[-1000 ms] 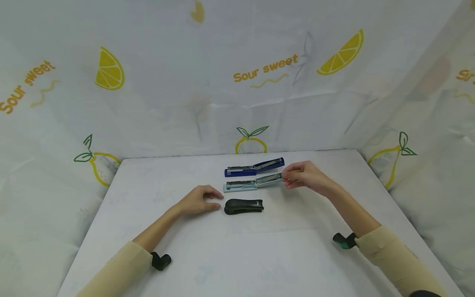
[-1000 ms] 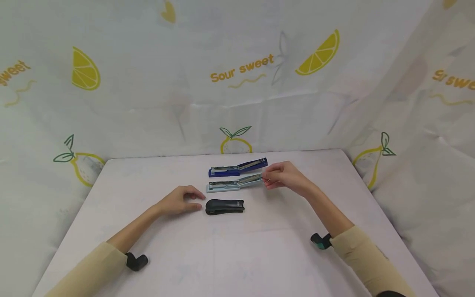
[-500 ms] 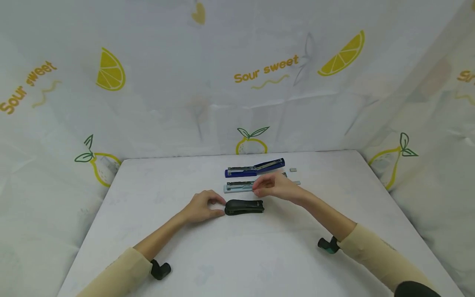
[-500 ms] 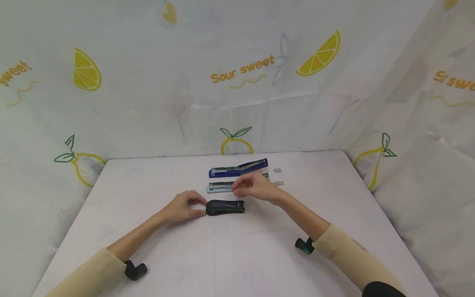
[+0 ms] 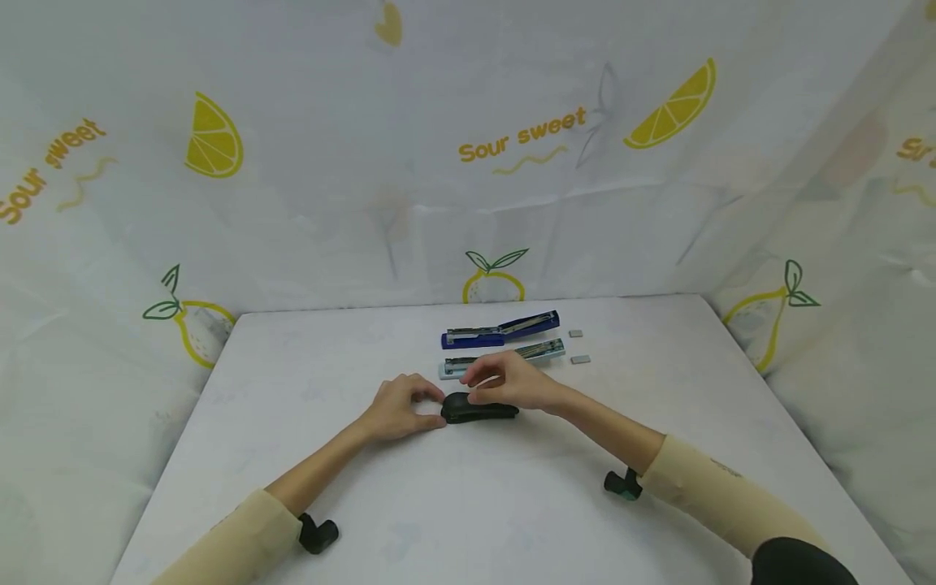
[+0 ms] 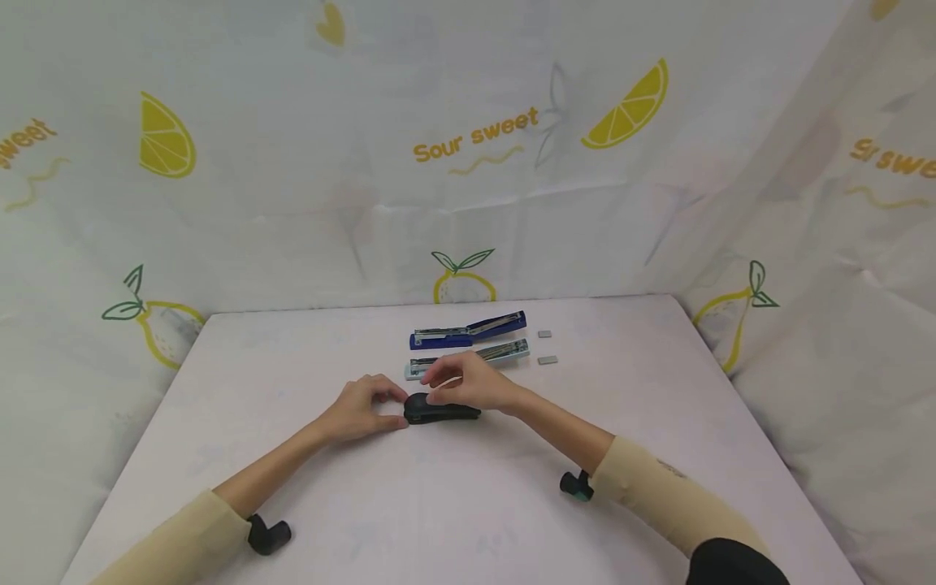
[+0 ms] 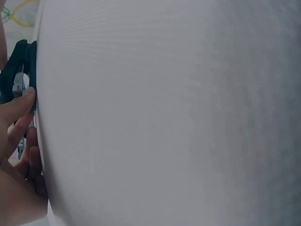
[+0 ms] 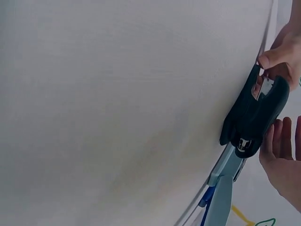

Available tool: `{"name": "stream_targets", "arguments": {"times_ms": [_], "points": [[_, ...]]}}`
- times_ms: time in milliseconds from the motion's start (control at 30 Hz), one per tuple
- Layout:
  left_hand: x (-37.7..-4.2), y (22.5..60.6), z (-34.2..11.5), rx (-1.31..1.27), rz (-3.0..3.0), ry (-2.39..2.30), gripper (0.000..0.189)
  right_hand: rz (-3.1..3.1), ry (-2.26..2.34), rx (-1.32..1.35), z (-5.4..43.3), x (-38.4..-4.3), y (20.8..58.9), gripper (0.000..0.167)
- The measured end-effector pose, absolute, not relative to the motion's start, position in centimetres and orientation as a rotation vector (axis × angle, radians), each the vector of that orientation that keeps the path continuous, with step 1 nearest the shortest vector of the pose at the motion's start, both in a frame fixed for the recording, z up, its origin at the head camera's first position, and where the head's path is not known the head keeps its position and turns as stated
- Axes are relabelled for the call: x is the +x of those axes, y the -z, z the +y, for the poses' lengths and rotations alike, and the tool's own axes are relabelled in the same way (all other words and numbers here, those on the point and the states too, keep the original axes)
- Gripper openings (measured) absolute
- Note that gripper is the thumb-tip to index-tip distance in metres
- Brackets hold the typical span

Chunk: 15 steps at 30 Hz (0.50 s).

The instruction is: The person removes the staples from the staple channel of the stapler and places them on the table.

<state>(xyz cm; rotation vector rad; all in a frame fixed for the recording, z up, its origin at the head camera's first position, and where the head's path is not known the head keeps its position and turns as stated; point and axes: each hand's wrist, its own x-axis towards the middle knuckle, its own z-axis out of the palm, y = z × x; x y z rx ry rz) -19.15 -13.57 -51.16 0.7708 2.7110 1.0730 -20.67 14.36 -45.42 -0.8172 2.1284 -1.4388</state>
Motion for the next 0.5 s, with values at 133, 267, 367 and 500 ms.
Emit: {"name": "stream_targets", "arguments": {"times_ms": [133, 267, 367, 500], "points": [[-19.0, 51.1, -13.4, 0.775, 2.732, -1.064, 0.032, 2.144, 1.379, -0.856, 13.3, -20.5, 46.0, 0.035], [-19.0, 51.1, -13.3, 0.77, 2.743, -1.064, 0.033, 2.235, 1.275, -0.907, 12.5, -20.3, 46.5, 0.036], [-19.0, 51.1, -13.2, 0.771, 2.751, -1.058, 0.035, 2.305, 1.206, -0.96, 12.0, -20.2, 46.7, 0.036], [-19.0, 51.1, -13.1, 0.764, 2.768, -1.055, 0.036, 2.379, 1.151, -1.009, 11.6, -20.1, 46.7, 0.034]]}}
